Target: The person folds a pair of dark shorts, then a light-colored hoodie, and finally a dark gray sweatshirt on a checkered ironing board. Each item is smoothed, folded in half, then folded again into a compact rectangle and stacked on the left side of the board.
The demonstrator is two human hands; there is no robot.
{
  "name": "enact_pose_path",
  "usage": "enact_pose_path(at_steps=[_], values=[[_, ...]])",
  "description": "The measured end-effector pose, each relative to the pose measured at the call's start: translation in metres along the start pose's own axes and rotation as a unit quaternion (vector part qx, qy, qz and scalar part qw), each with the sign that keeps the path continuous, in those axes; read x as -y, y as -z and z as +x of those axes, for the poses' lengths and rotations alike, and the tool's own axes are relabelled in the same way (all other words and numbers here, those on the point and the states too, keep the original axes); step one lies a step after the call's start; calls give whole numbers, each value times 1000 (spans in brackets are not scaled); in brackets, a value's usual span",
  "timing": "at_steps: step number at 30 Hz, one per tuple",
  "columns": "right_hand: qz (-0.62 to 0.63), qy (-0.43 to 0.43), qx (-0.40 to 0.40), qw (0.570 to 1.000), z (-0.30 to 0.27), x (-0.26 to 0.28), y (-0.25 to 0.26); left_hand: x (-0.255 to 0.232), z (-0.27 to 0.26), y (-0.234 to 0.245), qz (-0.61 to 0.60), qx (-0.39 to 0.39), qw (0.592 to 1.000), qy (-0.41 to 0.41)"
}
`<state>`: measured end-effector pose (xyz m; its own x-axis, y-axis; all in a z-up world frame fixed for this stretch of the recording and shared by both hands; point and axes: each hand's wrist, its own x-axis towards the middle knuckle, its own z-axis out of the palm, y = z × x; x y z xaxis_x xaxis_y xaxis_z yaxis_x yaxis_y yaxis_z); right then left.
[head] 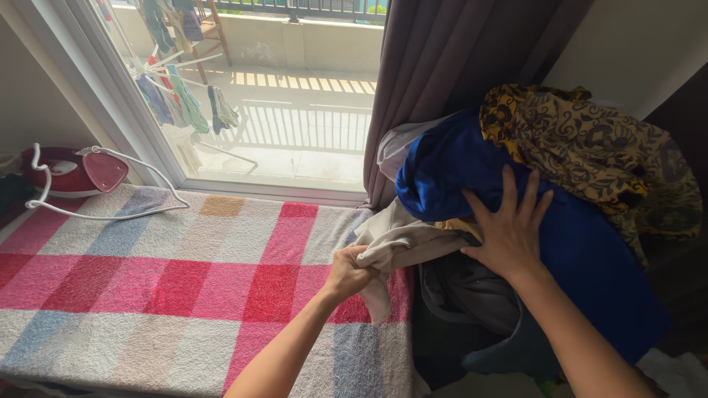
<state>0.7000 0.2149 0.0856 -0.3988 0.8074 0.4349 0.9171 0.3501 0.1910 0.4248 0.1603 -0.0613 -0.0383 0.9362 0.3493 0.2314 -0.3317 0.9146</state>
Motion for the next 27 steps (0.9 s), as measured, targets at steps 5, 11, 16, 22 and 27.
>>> enact_pose_path(at_steps=[5, 11, 16, 22, 27], values=[[-38, -22, 2, 999, 6, 0, -33, 0, 8, 18, -133, -50, 986, 88], [-17, -47, -76, 996, 12, -6, -53, -17, 7, 69, -240, -73, 967, 45], [-11, -53, -100, 994, 15, -5, -60, -36, 8, 127, -257, -164, 952, -5], [-41, -48, -96, 993, 6, -10, -67, -74, -29, 236, -275, -378, 883, -51], [-19, -36, -93, 995, -4, -3, -65, -85, -85, 281, -113, -397, 910, 36]])
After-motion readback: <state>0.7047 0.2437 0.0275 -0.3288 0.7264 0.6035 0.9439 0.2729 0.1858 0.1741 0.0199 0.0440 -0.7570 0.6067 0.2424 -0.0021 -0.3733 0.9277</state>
